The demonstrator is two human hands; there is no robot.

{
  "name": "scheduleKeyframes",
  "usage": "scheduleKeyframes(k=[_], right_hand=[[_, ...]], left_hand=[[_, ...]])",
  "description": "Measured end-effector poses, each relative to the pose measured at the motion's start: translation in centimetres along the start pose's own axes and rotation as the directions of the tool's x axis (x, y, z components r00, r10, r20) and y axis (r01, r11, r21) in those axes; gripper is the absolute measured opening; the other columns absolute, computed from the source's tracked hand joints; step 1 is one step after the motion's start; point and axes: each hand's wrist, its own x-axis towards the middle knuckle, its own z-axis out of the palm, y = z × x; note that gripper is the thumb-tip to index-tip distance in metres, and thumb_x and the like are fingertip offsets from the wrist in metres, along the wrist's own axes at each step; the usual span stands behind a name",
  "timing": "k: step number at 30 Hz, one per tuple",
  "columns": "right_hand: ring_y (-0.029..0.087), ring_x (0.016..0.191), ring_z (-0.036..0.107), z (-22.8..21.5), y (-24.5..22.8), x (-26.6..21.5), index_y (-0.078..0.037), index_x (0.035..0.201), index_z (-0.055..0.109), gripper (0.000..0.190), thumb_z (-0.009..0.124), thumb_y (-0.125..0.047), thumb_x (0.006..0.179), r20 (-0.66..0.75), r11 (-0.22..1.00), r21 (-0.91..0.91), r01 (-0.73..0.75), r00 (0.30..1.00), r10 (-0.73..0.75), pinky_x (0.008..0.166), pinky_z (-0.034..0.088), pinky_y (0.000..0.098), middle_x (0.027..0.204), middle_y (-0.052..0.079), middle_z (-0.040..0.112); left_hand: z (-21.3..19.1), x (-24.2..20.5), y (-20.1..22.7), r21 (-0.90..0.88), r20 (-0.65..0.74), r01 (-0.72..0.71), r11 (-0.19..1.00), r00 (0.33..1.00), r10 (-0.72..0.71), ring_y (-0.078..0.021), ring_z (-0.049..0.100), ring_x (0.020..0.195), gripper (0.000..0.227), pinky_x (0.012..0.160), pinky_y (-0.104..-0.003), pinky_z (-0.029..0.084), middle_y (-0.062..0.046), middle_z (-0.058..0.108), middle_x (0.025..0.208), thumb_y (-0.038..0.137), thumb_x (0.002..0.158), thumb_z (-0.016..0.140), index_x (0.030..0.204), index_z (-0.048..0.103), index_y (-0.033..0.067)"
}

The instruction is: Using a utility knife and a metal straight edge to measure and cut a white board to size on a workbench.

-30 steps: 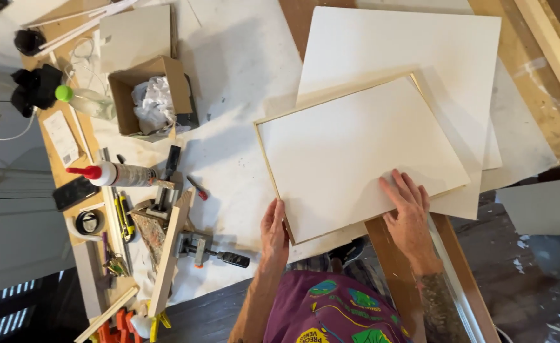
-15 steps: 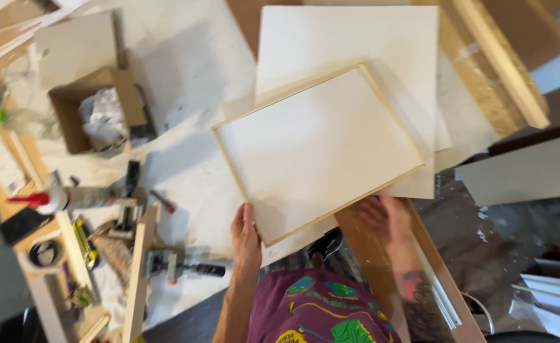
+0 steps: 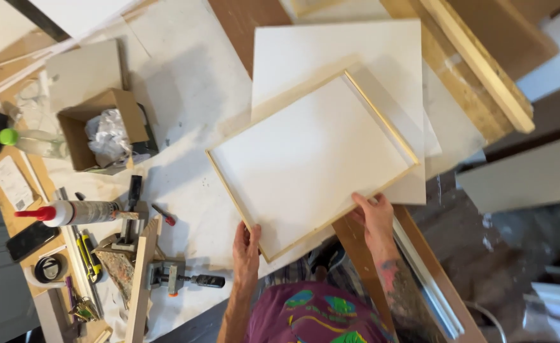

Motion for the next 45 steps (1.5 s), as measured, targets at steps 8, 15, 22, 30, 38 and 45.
scheduleKeyframes(k=[8, 15, 22, 30, 38, 45], right_hand=[[0.023, 0.1, 0.071, -1.5, -1.9, -0.9, -0.014, 0.122, 0.06, 0.035, 0.074, -0.008, 0.09, 0.149, 0.974, 0.002, 0.224, 0.963, -0.222, 0.081, 0.061, 0.0396, 0.112, 0.01, 0.073], [0.028, 0.113, 0.064, -1.4, -9.0, -0.9, -0.007, 0.167, 0.013, 0.093, 0.067, -0.004, 0.09, 0.269, 0.966, -0.097, 0.239, 0.941, -0.205, 0.095, 0.056, 0.0453, 0.119, 0.01, 0.061], [0.026, 0.107, 0.065, 4.9, -16.1, 0.0, -0.007, 0.142, 0.056, 0.054, 0.069, -0.009, 0.09, 0.419, 0.839, -0.269, 0.474, 0.841, -0.341, 0.09, 0.06, 0.0495, 0.109, 0.015, 0.068], [0.022, 0.107, 0.069, 21.3, -24.6, 3.0, -0.003, 0.129, 0.067, 0.041, 0.071, -0.007, 0.088, 0.563, 0.693, -0.464, 0.551, 0.788, -0.25, 0.084, 0.059, 0.042, 0.122, 0.009, 0.074], [0.011, 0.09, 0.069, 40.6, -33.3, 16.8, -0.011, 0.121, 0.07, 0.039, 0.08, -0.015, 0.083, 0.558, 0.432, -0.41, 0.803, 0.595, -0.578, 0.076, 0.057, 0.0283, 0.108, 0.002, 0.073], [0.024, 0.101, 0.071, 53.5, -40.2, 20.4, -0.007, 0.138, 0.063, 0.053, 0.066, 0.014, 0.09, 0.602, 0.244, -0.324, 0.914, 0.399, -0.692, 0.085, 0.063, 0.0348, 0.122, 0.013, 0.068]], left_hand=[[-1.4, 0.0, -1.6, 0.108, 0.032, -0.067, 0.992, 0.997, 0.064, -0.0126, 0.059, 0.077, 0.032, 0.06, -0.03, 0.052, -0.001, 0.064, 0.091, 0.032, 0.093, 0.068, 0.112, 0.067, 0.0066], [-4.4, 1.2, 7.3, -0.22, 0.039, -0.083, 0.972, 0.995, 0.094, -0.029, 0.071, 0.104, 0.076, 0.093, -0.046, 0.062, -0.015, 0.069, 0.121, 0.039, 0.08, 0.073, 0.146, 0.05, 0.008], [-7.9, 10.9, 15.0, -0.001, -0.029, -0.191, 0.982, 0.981, 0.191, -0.0224, 0.067, 0.123, 0.082, 0.097, -0.045, 0.05, -0.007, 0.063, 0.148, 0.046, 0.079, 0.072, 0.152, 0.049, 0.0191], [-9.2, 22.6, 13.8, 0.43, 0.041, -0.161, 0.889, 0.986, 0.159, -0.0136, 0.063, 0.08, 0.05, 0.077, -0.031, 0.055, 0.001, 0.074, 0.108, 0.029, 0.081, 0.073, 0.13, 0.074, 0.0159], [-5.8, 41.5, 21.9, 0.607, -0.055, -0.38, 0.698, 0.856, 0.514, -0.0228, 0.072, 0.084, 0.022, 0.079, -0.038, 0.052, -0.002, 0.076, 0.089, 0.036, 0.085, 0.069, 0.097, 0.07, 0.0172], [-1.6, 56.5, 31.1, 0.664, -0.102, -0.382, 0.642, 0.805, 0.585, -0.0378, 0.069, 0.09, 0.029, 0.08, -0.054, 0.051, -0.01, 0.073, 0.096, 0.028, 0.09, 0.057, 0.111, 0.07, 0.0126]])
